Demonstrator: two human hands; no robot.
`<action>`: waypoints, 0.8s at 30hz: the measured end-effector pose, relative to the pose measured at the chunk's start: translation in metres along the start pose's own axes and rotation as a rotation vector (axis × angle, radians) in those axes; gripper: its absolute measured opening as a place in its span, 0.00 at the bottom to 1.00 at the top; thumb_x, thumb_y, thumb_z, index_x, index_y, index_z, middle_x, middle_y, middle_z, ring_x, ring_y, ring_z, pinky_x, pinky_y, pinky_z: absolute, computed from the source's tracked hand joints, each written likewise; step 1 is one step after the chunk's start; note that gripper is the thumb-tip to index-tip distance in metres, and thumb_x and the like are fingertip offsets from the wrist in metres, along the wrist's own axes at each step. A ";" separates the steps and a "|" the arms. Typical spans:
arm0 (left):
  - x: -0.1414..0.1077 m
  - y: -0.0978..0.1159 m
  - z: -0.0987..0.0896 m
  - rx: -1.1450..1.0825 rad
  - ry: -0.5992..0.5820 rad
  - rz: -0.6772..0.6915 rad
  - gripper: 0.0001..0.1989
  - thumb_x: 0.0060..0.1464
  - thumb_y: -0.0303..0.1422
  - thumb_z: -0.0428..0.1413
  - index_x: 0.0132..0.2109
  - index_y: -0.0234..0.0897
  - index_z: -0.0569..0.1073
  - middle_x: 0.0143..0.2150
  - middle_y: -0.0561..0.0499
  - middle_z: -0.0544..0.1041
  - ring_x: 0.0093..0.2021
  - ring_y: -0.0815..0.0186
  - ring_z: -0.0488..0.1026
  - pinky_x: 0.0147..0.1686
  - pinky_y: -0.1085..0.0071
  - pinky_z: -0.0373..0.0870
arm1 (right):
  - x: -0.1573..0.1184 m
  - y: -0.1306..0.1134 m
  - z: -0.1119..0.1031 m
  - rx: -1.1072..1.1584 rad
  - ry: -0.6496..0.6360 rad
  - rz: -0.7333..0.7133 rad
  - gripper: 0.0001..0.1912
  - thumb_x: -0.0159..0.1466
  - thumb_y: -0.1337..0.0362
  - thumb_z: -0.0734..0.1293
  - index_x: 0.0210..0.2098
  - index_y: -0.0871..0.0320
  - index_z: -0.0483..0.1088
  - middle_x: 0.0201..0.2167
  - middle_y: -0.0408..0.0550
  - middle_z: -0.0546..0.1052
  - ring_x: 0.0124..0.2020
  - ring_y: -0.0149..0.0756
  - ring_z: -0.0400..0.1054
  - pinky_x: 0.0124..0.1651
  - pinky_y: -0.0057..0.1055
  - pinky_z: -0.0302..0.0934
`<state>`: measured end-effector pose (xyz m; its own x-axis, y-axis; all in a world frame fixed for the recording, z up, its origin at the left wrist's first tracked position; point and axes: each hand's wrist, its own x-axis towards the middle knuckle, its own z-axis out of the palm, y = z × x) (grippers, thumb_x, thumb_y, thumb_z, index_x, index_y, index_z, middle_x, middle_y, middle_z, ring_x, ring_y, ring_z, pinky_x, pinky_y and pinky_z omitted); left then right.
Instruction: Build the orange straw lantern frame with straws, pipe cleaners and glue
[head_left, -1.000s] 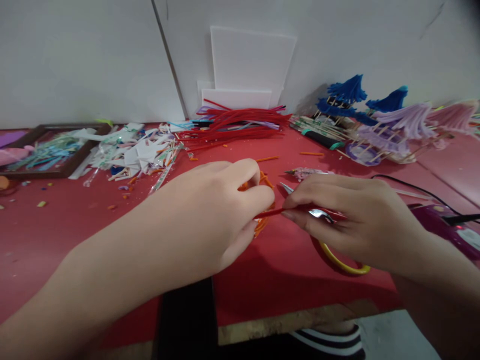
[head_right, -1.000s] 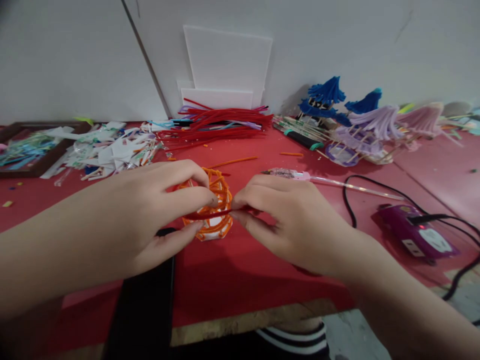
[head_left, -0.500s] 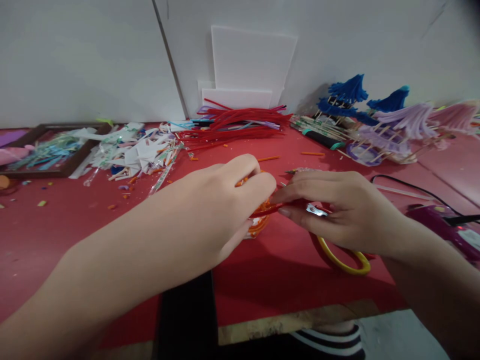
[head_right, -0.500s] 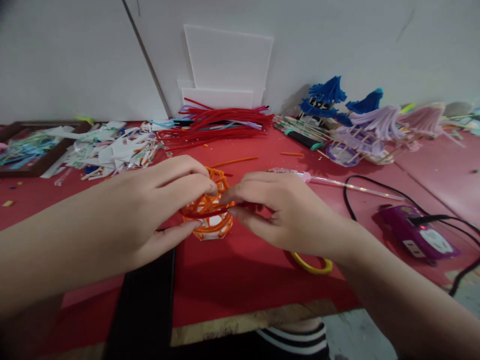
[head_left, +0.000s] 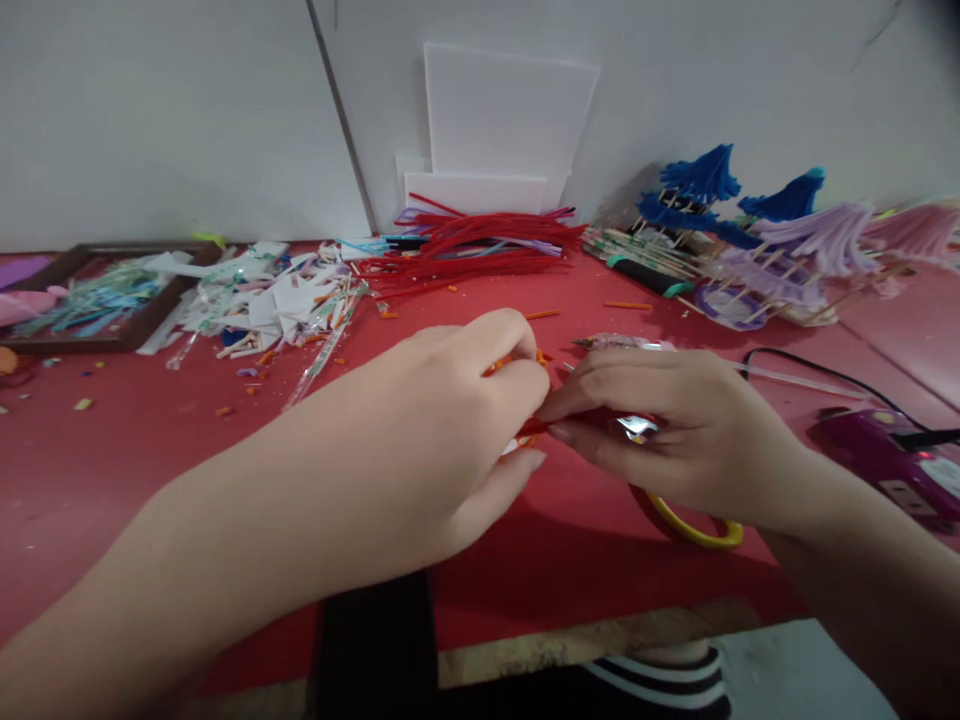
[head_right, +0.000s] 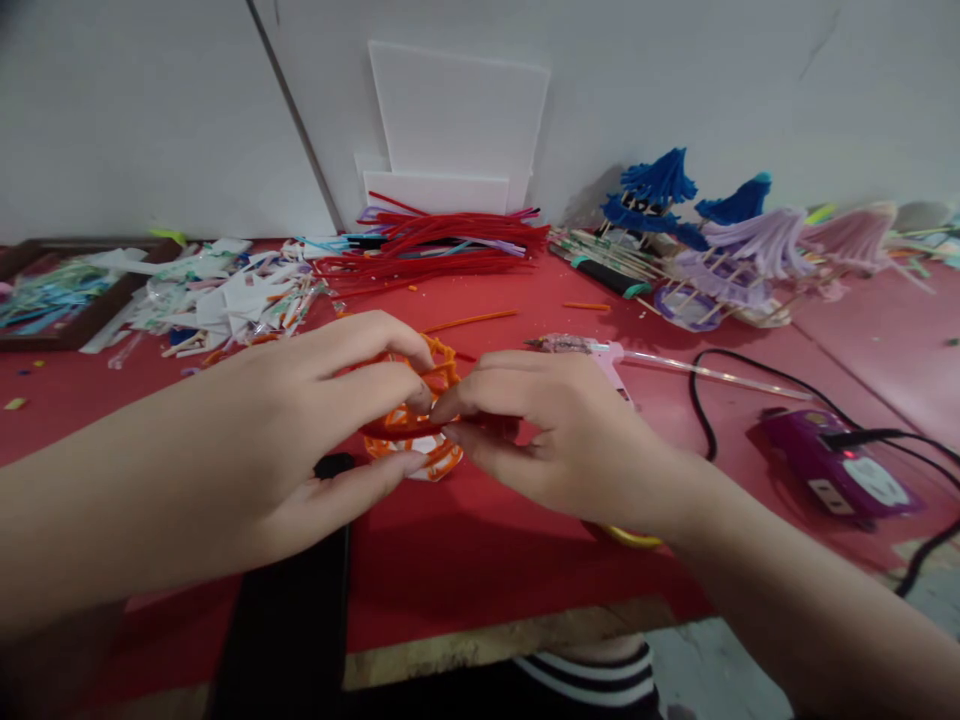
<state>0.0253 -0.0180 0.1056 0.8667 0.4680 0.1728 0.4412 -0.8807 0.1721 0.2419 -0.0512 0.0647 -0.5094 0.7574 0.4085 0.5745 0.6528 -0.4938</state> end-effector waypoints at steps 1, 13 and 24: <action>0.000 0.000 0.000 0.005 -0.018 0.002 0.07 0.60 0.35 0.53 0.43 0.38 0.73 0.48 0.45 0.73 0.44 0.59 0.73 0.45 0.63 0.71 | -0.001 -0.001 0.001 -0.004 0.008 0.000 0.07 0.64 0.69 0.65 0.37 0.53 0.74 0.31 0.43 0.80 0.32 0.33 0.74 0.35 0.30 0.66; -0.015 -0.031 -0.016 0.140 0.006 -0.050 0.19 0.53 0.42 0.61 0.49 0.42 0.67 0.54 0.47 0.71 0.52 0.52 0.70 0.47 0.59 0.70 | -0.004 -0.010 0.006 -0.032 0.085 -0.002 0.07 0.63 0.70 0.65 0.36 0.57 0.76 0.30 0.46 0.81 0.30 0.32 0.74 0.32 0.28 0.66; -0.018 -0.043 -0.020 0.056 -0.026 -0.155 0.06 0.59 0.35 0.53 0.43 0.45 0.71 0.40 0.52 0.76 0.37 0.61 0.72 0.38 0.66 0.63 | -0.005 -0.009 0.006 0.006 0.069 -0.013 0.08 0.63 0.74 0.65 0.38 0.60 0.77 0.31 0.45 0.80 0.32 0.25 0.72 0.36 0.20 0.65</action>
<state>-0.0136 0.0126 0.1143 0.7926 0.5971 0.1233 0.5817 -0.8012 0.1401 0.2353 -0.0614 0.0624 -0.4715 0.7481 0.4669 0.5641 0.6628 -0.4924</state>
